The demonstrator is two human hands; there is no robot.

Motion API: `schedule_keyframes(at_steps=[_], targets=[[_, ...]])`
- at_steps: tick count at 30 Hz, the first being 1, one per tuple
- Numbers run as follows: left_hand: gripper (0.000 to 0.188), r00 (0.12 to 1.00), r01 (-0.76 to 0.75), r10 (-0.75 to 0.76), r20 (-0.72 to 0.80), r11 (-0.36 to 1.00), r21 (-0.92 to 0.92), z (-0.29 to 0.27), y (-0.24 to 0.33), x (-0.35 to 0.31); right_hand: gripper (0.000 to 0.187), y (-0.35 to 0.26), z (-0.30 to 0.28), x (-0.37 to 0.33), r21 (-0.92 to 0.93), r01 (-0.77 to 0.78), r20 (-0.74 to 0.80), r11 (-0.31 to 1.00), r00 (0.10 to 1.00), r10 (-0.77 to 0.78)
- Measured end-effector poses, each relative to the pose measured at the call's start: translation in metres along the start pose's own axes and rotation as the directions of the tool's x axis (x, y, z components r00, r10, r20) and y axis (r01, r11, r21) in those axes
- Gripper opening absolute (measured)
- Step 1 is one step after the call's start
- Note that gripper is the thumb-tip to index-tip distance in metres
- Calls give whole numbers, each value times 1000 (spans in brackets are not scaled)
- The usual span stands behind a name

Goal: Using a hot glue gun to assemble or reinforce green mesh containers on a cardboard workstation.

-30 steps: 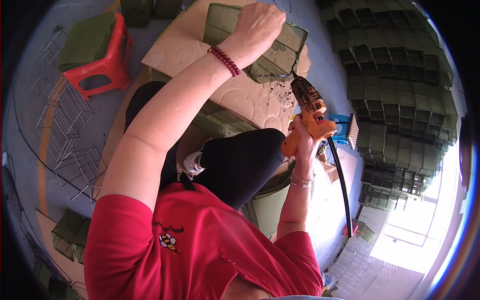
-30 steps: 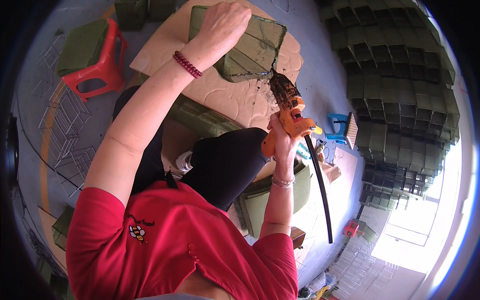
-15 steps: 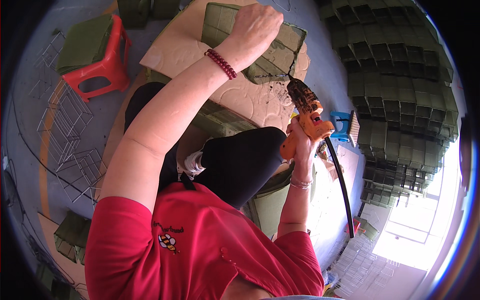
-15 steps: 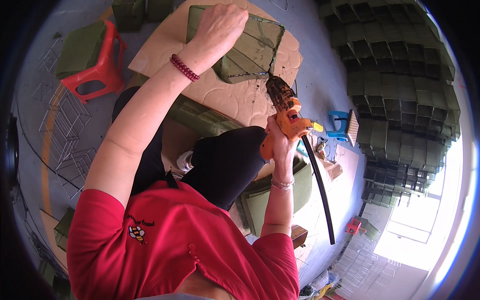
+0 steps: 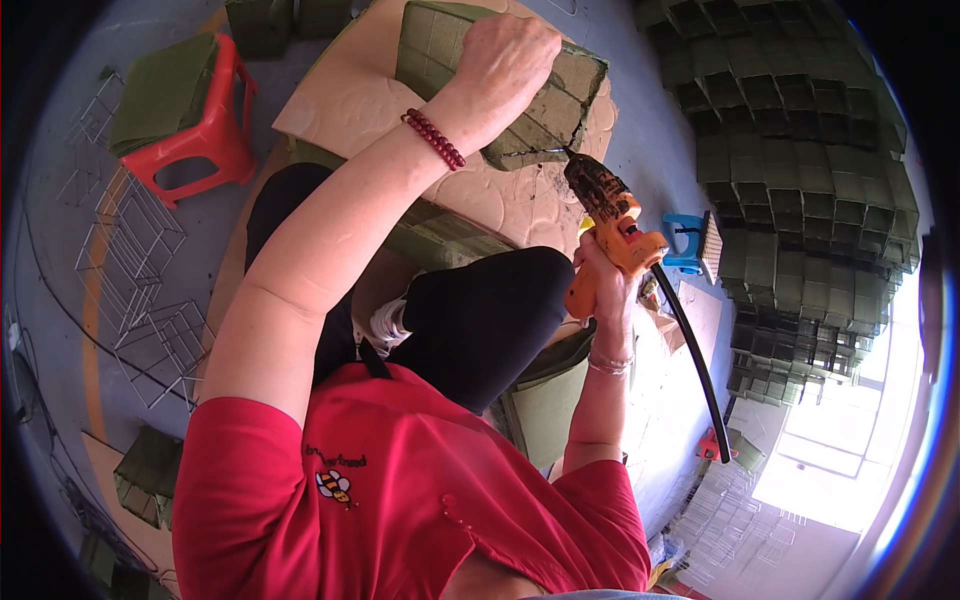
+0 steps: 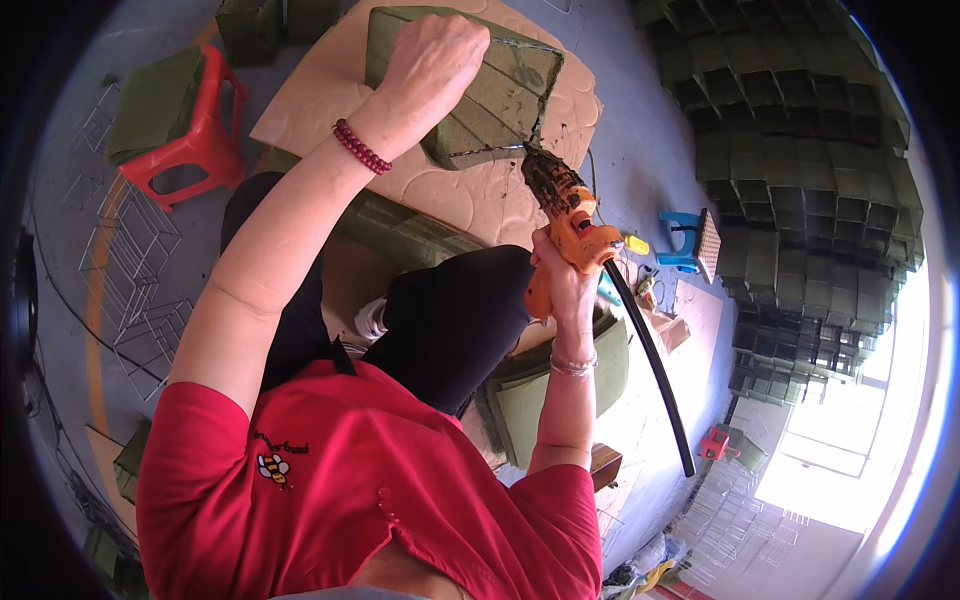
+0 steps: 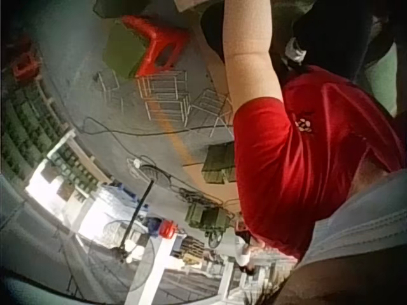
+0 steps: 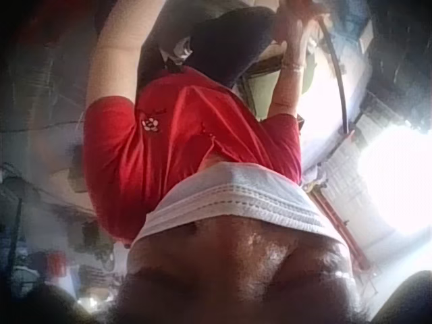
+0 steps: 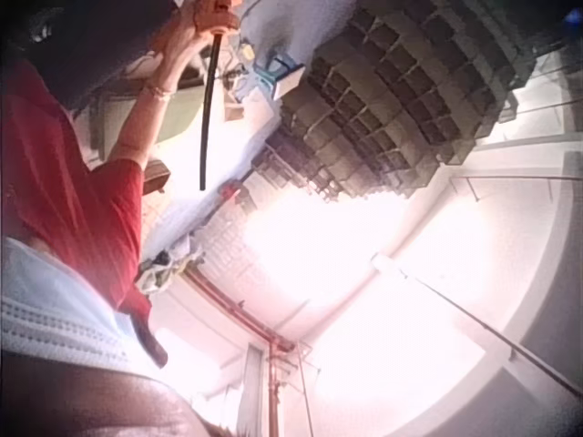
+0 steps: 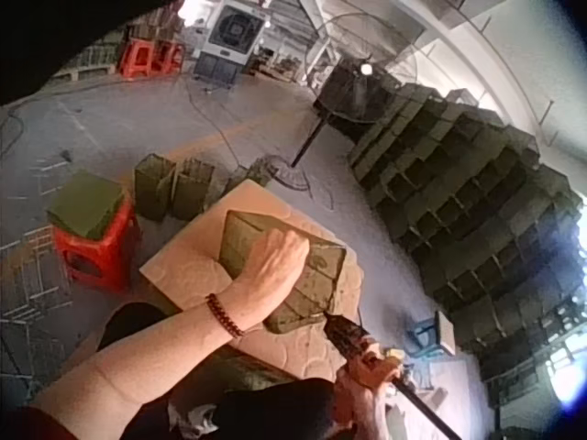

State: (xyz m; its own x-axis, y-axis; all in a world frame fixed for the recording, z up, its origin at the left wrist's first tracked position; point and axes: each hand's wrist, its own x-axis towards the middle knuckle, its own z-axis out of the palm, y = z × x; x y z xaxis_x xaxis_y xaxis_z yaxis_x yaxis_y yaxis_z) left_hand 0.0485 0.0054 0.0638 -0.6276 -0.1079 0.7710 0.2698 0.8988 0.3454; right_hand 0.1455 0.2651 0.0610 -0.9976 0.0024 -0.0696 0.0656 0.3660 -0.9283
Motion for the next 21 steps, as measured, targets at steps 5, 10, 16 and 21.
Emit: schedule_keyframes(at_steps=[5, 10, 16, 21], targets=[[19, 995, 19, -28, 100, 996, 86, 2, 3, -1, 9, -2, 2, 0, -17, -10, -21, 1000, 1000, 10], [18, 1000, 5, -5, 25, 1000, 14, 1, -1, -3, 9, 1, 2, -2, -5, -15, -24, 1000, 1000, 15], [16, 999, 18, -19, 41, 1000, 24, 3, -6, 0, 10, 10, -2, -2, 65, 8, -15, 998, 1000, -7], [14, 1000, 0, -1, 21, 999, 34, 3, -6, -2, 12, 15, -1, 0, 72, -5, 32, 997, 999, 3]])
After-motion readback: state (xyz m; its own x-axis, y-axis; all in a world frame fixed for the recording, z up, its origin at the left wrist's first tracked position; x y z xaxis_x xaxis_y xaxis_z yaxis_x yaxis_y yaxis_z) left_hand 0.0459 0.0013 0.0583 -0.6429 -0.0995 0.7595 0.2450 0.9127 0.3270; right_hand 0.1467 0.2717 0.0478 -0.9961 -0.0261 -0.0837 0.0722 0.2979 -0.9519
